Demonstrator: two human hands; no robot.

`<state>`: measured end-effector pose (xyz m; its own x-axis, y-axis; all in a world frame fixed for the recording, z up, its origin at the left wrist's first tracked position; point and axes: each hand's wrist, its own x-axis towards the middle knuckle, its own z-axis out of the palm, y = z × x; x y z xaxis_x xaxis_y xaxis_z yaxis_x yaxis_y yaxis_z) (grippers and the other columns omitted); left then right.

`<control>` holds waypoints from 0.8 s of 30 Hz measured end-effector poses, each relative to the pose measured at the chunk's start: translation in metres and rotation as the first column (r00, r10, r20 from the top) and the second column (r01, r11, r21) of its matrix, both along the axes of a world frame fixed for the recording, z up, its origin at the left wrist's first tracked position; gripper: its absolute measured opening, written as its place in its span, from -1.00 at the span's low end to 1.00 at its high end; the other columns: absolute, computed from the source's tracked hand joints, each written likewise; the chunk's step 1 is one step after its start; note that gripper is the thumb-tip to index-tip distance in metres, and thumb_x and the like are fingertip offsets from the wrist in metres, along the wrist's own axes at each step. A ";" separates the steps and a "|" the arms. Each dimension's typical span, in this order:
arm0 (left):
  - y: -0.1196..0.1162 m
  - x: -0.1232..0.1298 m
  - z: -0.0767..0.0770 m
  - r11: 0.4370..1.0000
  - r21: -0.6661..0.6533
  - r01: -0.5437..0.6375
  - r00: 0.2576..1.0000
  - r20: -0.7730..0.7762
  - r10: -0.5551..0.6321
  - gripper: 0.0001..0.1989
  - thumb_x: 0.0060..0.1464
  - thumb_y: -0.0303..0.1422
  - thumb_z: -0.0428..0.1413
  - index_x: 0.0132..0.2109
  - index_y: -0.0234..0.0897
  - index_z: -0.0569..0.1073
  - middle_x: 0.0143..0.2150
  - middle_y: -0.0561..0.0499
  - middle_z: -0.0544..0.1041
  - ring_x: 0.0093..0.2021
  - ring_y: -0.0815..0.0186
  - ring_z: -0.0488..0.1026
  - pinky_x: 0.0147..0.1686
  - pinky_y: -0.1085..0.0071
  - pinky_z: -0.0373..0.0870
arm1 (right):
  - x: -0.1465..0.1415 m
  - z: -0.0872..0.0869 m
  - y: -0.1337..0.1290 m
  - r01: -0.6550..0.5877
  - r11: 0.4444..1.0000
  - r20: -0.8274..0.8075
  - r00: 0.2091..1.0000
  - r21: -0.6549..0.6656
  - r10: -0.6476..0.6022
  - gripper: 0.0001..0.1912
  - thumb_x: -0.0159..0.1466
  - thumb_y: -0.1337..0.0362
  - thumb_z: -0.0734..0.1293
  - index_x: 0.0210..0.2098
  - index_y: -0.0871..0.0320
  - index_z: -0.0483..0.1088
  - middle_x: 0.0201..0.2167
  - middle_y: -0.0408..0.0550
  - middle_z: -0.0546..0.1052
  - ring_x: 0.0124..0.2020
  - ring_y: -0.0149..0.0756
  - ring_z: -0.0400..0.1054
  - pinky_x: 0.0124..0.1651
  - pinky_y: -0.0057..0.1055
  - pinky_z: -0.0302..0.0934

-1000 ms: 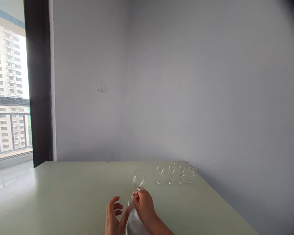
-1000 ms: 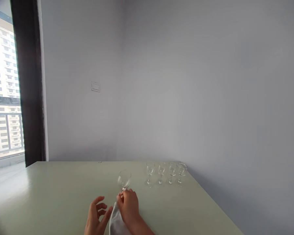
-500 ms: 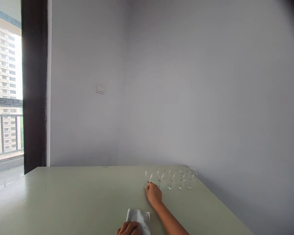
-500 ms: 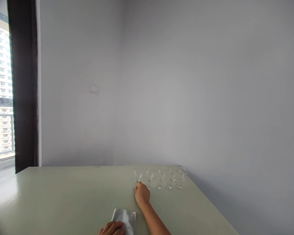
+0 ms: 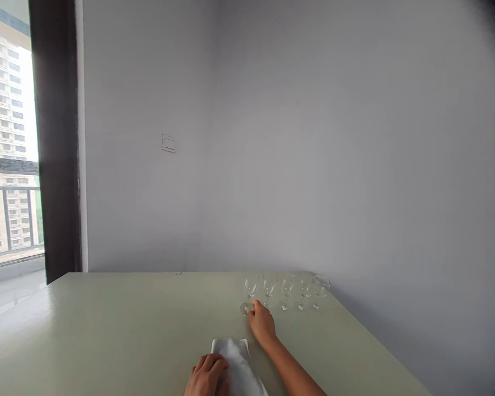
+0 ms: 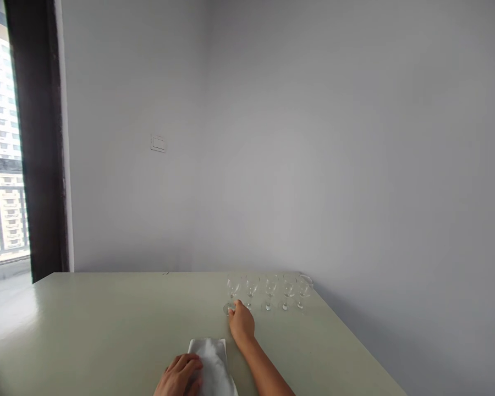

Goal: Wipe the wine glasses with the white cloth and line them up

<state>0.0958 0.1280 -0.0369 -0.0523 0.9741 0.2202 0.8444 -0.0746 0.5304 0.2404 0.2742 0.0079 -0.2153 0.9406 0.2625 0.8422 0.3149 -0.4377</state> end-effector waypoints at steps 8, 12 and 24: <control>-0.003 -0.003 -0.002 0.980 -0.023 -0.198 0.924 0.329 0.194 -0.60 0.02 -0.46 -0.13 0.04 -0.27 0.29 0.01 -0.10 0.45 0.01 0.29 0.37 0.00 0.35 0.24 | 0.015 -0.057 -0.093 -0.681 0.728 0.183 0.727 0.073 0.662 -0.53 0.15 0.20 0.35 0.06 -0.02 0.32 0.11 -0.06 0.40 0.11 -0.09 0.25 0.11 -0.24 0.14; -0.003 -0.009 -0.003 0.964 -0.064 -0.259 0.838 0.480 0.258 -0.66 0.03 -0.32 -0.08 -0.03 -0.23 0.31 -0.05 -0.10 0.47 -0.03 0.24 0.40 -0.03 0.31 0.28 | 0.024 -0.085 -0.094 -0.688 0.724 0.232 0.715 0.059 0.660 -0.59 0.30 0.24 0.20 0.14 -0.10 0.22 0.19 -0.09 0.26 0.20 -0.04 0.13 0.18 -0.06 0.05; -0.008 0.005 0.007 0.937 -0.024 -0.349 0.829 0.458 0.321 -0.65 0.03 -0.19 -0.16 -0.08 -0.18 0.32 -0.16 -0.07 0.50 -0.12 0.21 0.46 -0.17 0.29 0.33 | 0.179 -0.020 -0.034 -0.196 0.967 0.274 0.933 -0.161 0.234 -0.42 0.29 -0.03 0.01 0.24 0.04 0.07 0.29 -0.13 0.07 0.31 -0.21 -0.14 0.30 -0.22 -0.23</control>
<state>0.1009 0.1199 -0.0301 -0.4795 0.8650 0.1479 0.4940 0.1267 0.8602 0.4193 0.2404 -0.0118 -0.4643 0.8848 0.0388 0.8564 0.4597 -0.2350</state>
